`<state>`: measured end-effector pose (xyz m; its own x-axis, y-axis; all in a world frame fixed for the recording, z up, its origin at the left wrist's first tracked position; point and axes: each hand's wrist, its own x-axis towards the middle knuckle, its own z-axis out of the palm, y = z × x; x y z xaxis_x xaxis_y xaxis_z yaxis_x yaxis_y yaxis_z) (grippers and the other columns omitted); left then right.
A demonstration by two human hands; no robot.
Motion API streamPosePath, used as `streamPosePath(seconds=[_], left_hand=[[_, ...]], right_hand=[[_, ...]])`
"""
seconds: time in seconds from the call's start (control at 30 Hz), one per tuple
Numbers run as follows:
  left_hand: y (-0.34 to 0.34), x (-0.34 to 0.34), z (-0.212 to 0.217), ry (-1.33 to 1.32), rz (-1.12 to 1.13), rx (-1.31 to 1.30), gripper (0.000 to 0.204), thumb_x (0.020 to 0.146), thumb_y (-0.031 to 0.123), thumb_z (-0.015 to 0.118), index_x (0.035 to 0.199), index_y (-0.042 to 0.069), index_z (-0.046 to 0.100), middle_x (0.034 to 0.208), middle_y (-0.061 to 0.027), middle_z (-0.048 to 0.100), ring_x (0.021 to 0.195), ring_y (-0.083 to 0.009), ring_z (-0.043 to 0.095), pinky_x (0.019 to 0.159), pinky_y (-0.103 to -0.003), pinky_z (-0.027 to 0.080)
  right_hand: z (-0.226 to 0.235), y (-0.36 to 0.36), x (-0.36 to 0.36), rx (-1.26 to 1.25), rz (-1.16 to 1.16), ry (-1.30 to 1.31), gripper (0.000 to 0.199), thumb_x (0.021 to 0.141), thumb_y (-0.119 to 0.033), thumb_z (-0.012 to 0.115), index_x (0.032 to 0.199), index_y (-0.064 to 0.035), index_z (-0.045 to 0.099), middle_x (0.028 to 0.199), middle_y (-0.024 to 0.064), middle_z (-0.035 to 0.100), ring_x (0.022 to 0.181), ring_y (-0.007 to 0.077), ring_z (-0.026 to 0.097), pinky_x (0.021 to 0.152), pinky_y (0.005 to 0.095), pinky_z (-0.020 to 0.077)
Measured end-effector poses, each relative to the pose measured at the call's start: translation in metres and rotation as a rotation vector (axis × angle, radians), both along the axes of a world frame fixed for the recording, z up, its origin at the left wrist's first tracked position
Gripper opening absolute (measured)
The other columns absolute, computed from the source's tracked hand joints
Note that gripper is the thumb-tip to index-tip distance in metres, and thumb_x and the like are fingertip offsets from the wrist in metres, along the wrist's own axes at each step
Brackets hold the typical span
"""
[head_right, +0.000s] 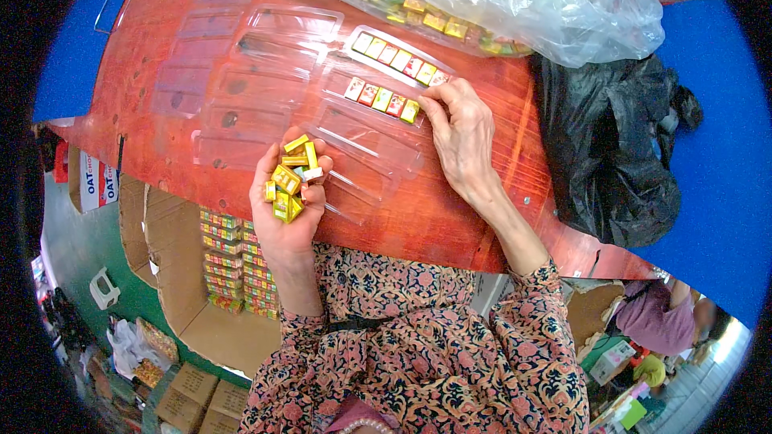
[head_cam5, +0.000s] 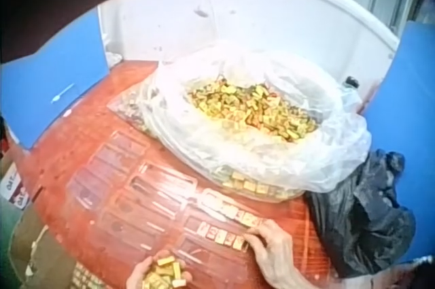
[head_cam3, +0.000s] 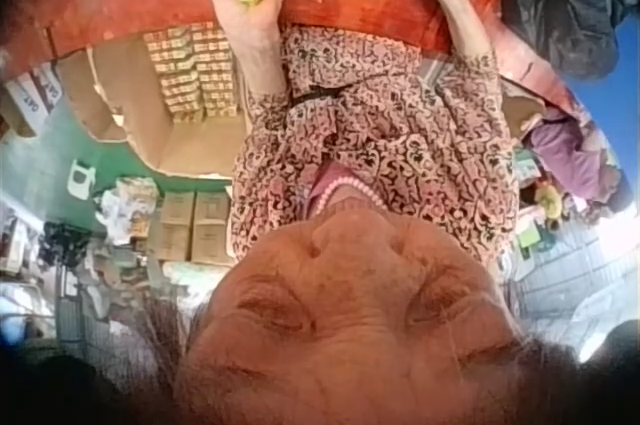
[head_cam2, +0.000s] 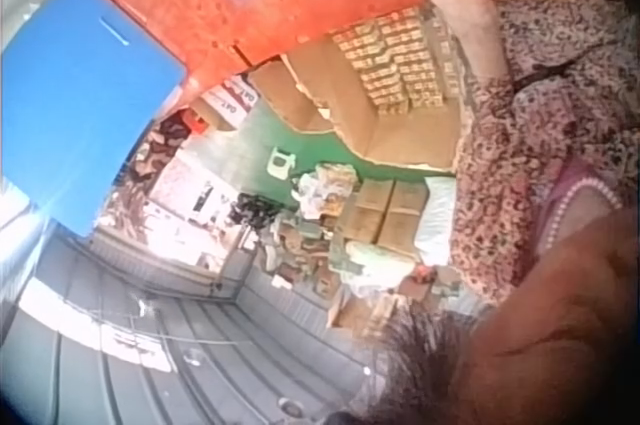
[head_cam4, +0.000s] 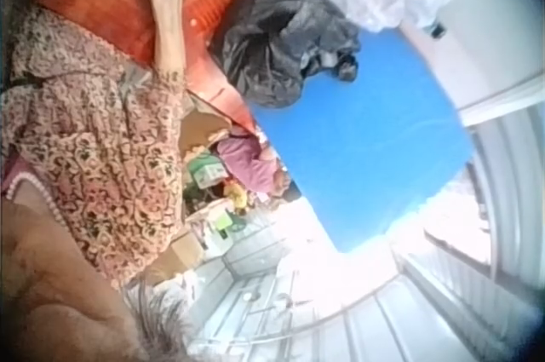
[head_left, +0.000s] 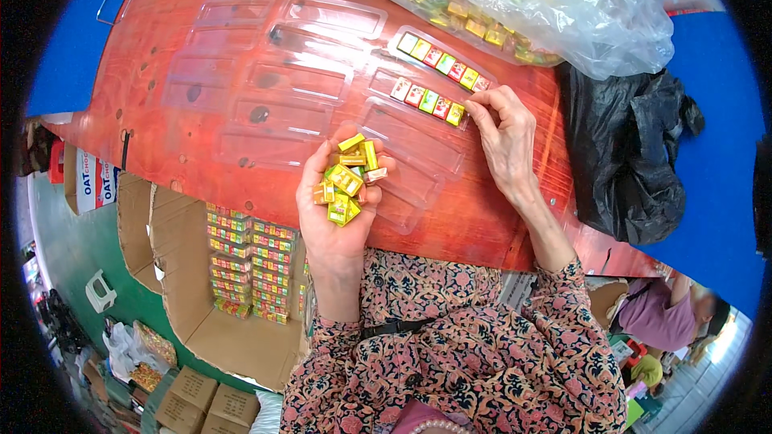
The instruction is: Placing small wrapped candies into a plastic tray from a large bag.
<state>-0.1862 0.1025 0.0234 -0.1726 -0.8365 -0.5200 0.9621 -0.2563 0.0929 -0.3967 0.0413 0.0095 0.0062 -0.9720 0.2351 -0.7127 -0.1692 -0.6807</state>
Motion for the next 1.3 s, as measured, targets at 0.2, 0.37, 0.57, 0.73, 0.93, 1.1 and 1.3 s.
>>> streamPosePath(seconds=[0.2, 0.37, 0.57, 0.73, 0.93, 1.1, 1.3], left_hand=[[0.003, 0.004, -0.009, 0.023, -0.014, -0.039, 0.033, 0.091, 0.025, 0.042, 0.114, 0.003, 0.05, 0.099, -0.0219, 0.055, 0.083, -0.0315, 0.057, 0.045, -0.026, 0.049], [0.003, 0.001, -0.01, 0.079, -0.032, -0.078, 0.034, 0.091, 0.025, 0.041, 0.115, 0.002, 0.05, 0.103, -0.0211, 0.055, 0.087, -0.0323, 0.057, 0.047, -0.028, 0.053], [0.005, 0.003, -0.007, 0.047, -0.024, -0.058, 0.034, 0.091, 0.025, 0.041, 0.115, 0.003, 0.05, 0.102, -0.0207, 0.054, 0.087, -0.0316, 0.056, 0.047, -0.028, 0.053], [0.004, 0.003, -0.009, 0.057, -0.022, -0.065, 0.034, 0.091, 0.025, 0.04, 0.116, 0.002, 0.05, 0.103, -0.0208, 0.054, 0.086, -0.0322, 0.057, 0.047, -0.028, 0.053], [0.001, -0.001, -0.002, -0.025, -0.009, -0.005, 0.032, 0.091, 0.025, 0.041, 0.112, 0.003, 0.051, 0.095, -0.0211, 0.057, 0.079, -0.03, 0.058, 0.044, -0.023, 0.045], [0.001, 0.002, -0.009, 0.004, -0.017, -0.025, 0.033, 0.091, 0.025, 0.041, 0.114, 0.002, 0.05, 0.099, -0.022, 0.056, 0.083, -0.032, 0.058, 0.046, -0.026, 0.049], [0.0, 0.004, -0.006, 0.009, -0.018, -0.031, 0.035, 0.091, 0.025, 0.041, 0.116, 0.002, 0.049, 0.102, -0.023, 0.055, 0.087, -0.0335, 0.057, 0.047, -0.027, 0.051]], right_hand=[[0.005, 0.012, 0.001, 0.005, 0.097, 0.058, 0.007, 0.074, -0.004, 0.064, 0.079, 0.001, 0.061, 0.077, 0.0091, 0.052, 0.067, 0.0179, 0.054, 0.058, 0.0293, 0.0423], [0.006, 0.014, 0.004, -0.052, 0.091, 0.185, 0.009, 0.073, -0.006, 0.065, 0.079, 0.0001, 0.061, 0.078, 0.0106, 0.051, 0.074, 0.0245, 0.054, 0.064, 0.0345, 0.0438], [0.007, 0.015, 0.005, -0.098, 0.11, 0.223, 0.011, 0.071, -0.006, 0.066, 0.08, -0.0012, 0.061, 0.078, 0.0095, 0.05, 0.077, 0.0245, 0.053, 0.066, 0.0344, 0.0434], [0.007, 0.013, 0.003, -0.069, 0.1, 0.195, 0.013, 0.068, -0.008, 0.069, 0.078, -0.0021, 0.064, 0.078, 0.0083, 0.051, 0.077, 0.0239, 0.053, 0.066, 0.0343, 0.0432], [0.01, 0.01, 0.001, -0.061, 0.101, 0.27, 0.014, 0.067, -0.013, 0.07, 0.077, -0.0044, 0.065, 0.076, 0.0072, 0.051, 0.076, 0.0227, 0.052, 0.065, 0.0341, 0.0429], [0.011, 0.006, 0.002, -0.043, 0.1, 0.29, 0.013, 0.067, -0.014, 0.071, 0.075, -0.0048, 0.066, 0.075, 0.0064, 0.05, 0.075, 0.0224, 0.052, 0.065, 0.0339, 0.0425], [0.012, 0.007, 0.002, -0.066, 0.11, 0.225, 0.011, 0.068, -0.013, 0.069, 0.075, -0.0045, 0.066, 0.075, 0.0076, 0.05, 0.075, 0.023, 0.051, 0.064, 0.0345, 0.0424]])
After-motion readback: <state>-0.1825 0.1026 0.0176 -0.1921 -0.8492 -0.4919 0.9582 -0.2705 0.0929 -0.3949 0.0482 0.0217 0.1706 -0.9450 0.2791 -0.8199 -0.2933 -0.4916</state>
